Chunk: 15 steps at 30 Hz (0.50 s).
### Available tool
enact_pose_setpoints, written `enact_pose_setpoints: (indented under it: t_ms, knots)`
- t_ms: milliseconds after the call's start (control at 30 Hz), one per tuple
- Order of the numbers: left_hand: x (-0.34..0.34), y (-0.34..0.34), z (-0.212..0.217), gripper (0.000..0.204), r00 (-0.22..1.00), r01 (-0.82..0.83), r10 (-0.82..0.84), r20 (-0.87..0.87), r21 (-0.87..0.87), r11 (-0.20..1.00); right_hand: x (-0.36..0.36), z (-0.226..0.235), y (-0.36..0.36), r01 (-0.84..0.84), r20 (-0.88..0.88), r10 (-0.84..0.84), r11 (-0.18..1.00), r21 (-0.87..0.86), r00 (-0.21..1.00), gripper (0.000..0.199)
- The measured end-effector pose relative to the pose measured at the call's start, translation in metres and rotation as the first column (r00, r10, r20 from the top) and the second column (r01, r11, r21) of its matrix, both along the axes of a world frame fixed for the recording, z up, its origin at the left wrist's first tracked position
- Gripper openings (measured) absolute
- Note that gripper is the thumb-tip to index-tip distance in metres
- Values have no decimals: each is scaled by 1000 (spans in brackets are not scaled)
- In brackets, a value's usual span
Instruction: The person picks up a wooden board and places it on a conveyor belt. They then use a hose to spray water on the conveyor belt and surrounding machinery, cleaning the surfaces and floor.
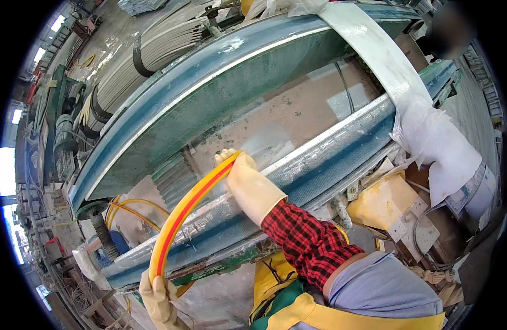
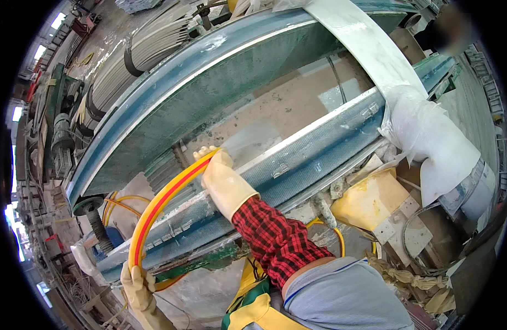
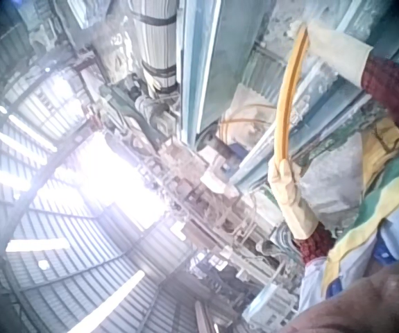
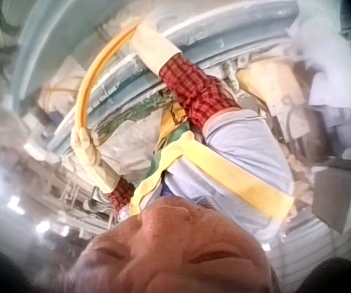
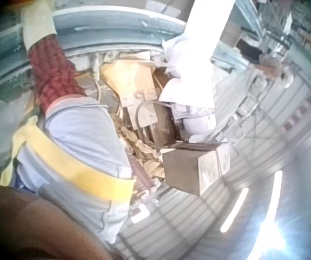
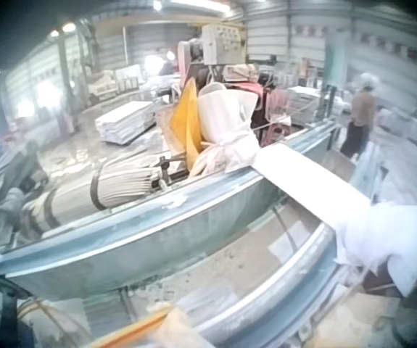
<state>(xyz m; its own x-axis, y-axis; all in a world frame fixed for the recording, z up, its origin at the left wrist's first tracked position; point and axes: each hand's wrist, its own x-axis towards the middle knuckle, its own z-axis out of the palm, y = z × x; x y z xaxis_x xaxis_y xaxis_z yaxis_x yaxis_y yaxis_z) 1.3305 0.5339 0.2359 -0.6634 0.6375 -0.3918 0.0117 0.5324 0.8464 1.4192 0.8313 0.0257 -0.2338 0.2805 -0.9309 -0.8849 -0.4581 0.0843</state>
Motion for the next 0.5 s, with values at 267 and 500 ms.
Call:
enact_pose_setpoints:
  t_ms: [267, 500]
  knots:
    - [9, -48, 31, 45, 988, -125, 127, -86, 27, 992, -44, 28, -49, -58, -48, 61, 997, 48, 997, 36]
    - [13, -41, 18, 54, 973, -117, 125, -196, 51, 992, -43, 9, -53, -121, -62, 122, 992, 28, 991, 33]
